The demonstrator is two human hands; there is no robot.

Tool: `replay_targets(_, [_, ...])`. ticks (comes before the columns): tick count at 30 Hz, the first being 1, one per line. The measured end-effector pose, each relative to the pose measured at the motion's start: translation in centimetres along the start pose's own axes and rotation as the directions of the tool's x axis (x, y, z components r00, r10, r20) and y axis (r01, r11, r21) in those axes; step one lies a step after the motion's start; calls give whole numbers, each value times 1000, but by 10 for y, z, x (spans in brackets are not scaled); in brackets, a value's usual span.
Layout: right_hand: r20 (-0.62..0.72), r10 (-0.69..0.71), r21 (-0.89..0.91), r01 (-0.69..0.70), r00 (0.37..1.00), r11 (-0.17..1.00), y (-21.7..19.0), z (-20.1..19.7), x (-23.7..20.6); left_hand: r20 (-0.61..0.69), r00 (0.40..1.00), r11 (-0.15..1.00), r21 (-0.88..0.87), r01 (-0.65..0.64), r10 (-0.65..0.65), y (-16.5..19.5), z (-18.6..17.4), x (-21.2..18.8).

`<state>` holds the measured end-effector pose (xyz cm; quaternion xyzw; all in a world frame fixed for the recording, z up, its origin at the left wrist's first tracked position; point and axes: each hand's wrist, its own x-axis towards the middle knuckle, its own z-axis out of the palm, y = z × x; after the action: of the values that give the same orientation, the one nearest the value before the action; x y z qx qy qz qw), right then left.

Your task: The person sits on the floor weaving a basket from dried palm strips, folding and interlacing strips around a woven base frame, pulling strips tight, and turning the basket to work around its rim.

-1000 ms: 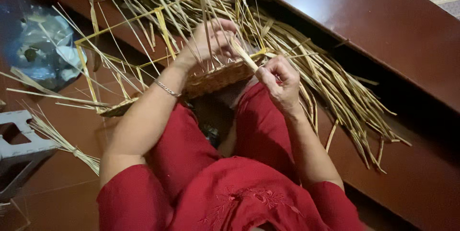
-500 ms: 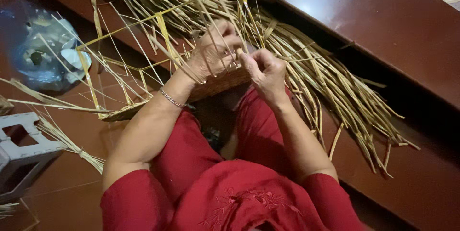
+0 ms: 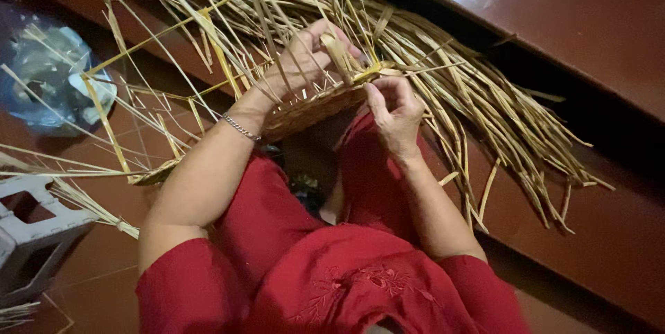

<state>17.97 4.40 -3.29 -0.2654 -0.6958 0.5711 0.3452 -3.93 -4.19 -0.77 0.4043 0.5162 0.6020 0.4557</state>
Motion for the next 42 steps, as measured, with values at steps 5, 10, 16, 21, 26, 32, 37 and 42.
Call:
replay_targets(5, [-36,-23,54,25,999,998,9,11,12,-49,988,986,-81,145,-149,17,4,10])
replay_targets(10, [-25,53,174,-48,998,984,22,15,16,38,999,995,96,-35,32,21,5,8])
replay_targets(16, [-61,78,266,-59,995,962,26,20,19,-39,998,977,209,46,-39,21,5,13])
replay_targets(21, [-96,-10,162,26,995,986,20,17,7,-8,998,975,213,70,-70,12,15,17])
replay_targets(26, [-100,0,24,2,995,1000,7,11,-4,-21,999,966,253,54,-51,7,25,9])
replay_targets(32, [-66,-286,-253,261,956,932,-17,-8,-25,107,983,974,187,126,-148,5,32,-4])
replay_targets(37, [30,-400,-291,390,916,874,-9,-25,-30,156,982,988,133,84,-104,-7,44,-8])
replay_targets(42, [41,-345,-273,343,938,899,24,-53,-39,176,975,987,119,112,-132,-14,48,-22])
